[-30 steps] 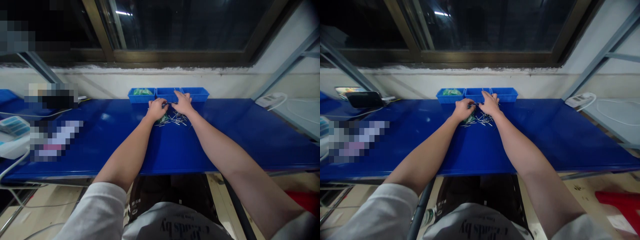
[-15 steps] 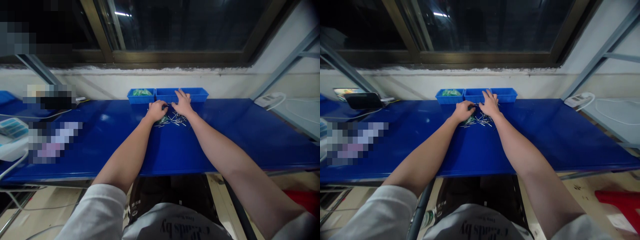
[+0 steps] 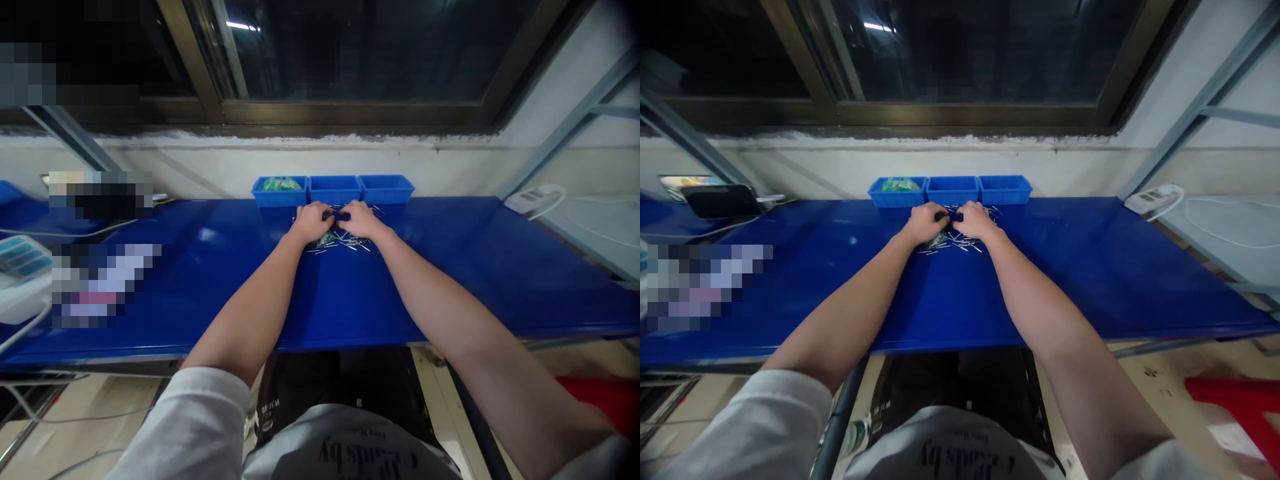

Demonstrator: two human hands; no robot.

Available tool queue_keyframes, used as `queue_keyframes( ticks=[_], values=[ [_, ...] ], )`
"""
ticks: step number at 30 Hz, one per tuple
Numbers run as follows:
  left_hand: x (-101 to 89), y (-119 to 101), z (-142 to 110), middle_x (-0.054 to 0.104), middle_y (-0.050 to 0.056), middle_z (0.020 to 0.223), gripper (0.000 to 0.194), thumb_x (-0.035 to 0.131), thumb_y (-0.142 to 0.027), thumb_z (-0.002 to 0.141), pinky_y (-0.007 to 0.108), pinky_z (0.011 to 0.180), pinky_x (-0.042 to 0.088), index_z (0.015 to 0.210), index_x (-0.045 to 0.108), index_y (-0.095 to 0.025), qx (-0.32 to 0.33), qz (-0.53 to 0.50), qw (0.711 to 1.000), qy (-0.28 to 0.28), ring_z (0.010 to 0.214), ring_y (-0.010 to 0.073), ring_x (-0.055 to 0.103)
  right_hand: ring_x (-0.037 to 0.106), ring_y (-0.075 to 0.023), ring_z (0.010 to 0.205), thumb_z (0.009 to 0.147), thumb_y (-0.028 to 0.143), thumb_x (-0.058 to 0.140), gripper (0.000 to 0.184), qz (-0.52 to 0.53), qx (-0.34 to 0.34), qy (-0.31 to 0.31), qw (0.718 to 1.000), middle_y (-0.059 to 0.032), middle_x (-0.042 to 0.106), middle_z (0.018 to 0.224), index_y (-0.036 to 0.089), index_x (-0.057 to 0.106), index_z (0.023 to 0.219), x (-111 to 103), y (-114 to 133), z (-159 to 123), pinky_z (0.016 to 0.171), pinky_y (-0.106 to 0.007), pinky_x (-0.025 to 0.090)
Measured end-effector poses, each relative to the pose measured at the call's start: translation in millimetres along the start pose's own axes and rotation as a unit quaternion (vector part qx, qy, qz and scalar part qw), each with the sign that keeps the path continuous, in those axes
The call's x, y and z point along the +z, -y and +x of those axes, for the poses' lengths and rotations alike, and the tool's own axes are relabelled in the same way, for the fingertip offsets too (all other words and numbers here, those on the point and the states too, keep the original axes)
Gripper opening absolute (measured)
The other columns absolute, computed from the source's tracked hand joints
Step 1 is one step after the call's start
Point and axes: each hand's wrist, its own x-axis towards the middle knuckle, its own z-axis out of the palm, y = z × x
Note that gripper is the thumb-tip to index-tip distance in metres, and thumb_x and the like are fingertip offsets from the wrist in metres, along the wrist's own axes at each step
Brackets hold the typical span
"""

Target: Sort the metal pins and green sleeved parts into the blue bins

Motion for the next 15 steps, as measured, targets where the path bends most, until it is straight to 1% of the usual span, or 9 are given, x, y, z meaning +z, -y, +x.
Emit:
queue_keyframes(
  ticks=[4, 6, 10, 15],
  values=[
    [0.5, 0.2, 0.4, 0.071, 0.009, 0.115, 0.027, 0.055, -0.03, 0.091, 0.043, 0.098, 0.044, 0.109, 0.073, -0.02, 0.003, 0.008, 1.0, 0.003, 0.113, 0.0272, 0.063, 0.063, -0.0253, 0.1, 0.086, 0.027, 0.063, 0.023, 0.031, -0.042, -0.011, 0.999, -0.0112, 0.07, 0.103, 0.017, 0.077, 0.102, -0.6, 1.0, 1.1, 0.095, -0.039, 0.046],
    [0.5, 0.2, 0.5, 0.071, 0.009, 0.115, 0.027, 0.055, -0.03, 0.091, 0.042, 0.098, 0.044, 0.109, 0.073, -0.021, 0.005, 0.01, 1.0, 0.004, 0.113, 0.0269, 0.063, 0.064, -0.0225, 0.094, 0.085, 0.023, 0.064, 0.017, 0.046, -0.059, -0.017, 0.997, -0.0095, 0.072, 0.096, 0.016, 0.077, 0.094, -1.4, 1.9, 0.8, 0.091, -0.035, 0.047],
    [-0.5, -0.5, 0.4, 0.071, 0.009, 0.115, 0.028, 0.055, -0.03, 0.091, 0.043, 0.098, 0.044, 0.109, 0.073, -0.02, 0.002, 0.015, 1.0, 0.009, 0.113, 0.027, 0.063, 0.064, -0.02, 0.085, 0.083, 0.023, 0.069, 0.011, 0.065, -0.06, -0.031, 0.996, -0.0073, 0.072, 0.087, 0.016, 0.077, 0.086, -0.9, 0.9, 1.5, 0.083, -0.032, 0.047],
    [-1.3, -1.1, -0.2, 0.071, 0.008, 0.115, 0.027, 0.054, -0.031, 0.092, 0.043, 0.099, 0.044, 0.108, 0.073, -0.021, -0.001, 0.009, 1.0, 0.011, 0.112, 0.027, 0.063, 0.063, -0.0204, 0.084, 0.084, 0.022, 0.068, 0.009, 0.062, -0.058, -0.031, 0.996, -0.0066, 0.071, 0.086, 0.017, 0.076, 0.081, -0.1, -0.5, 3.3, 0.083, -0.034, 0.047]
  ],
)
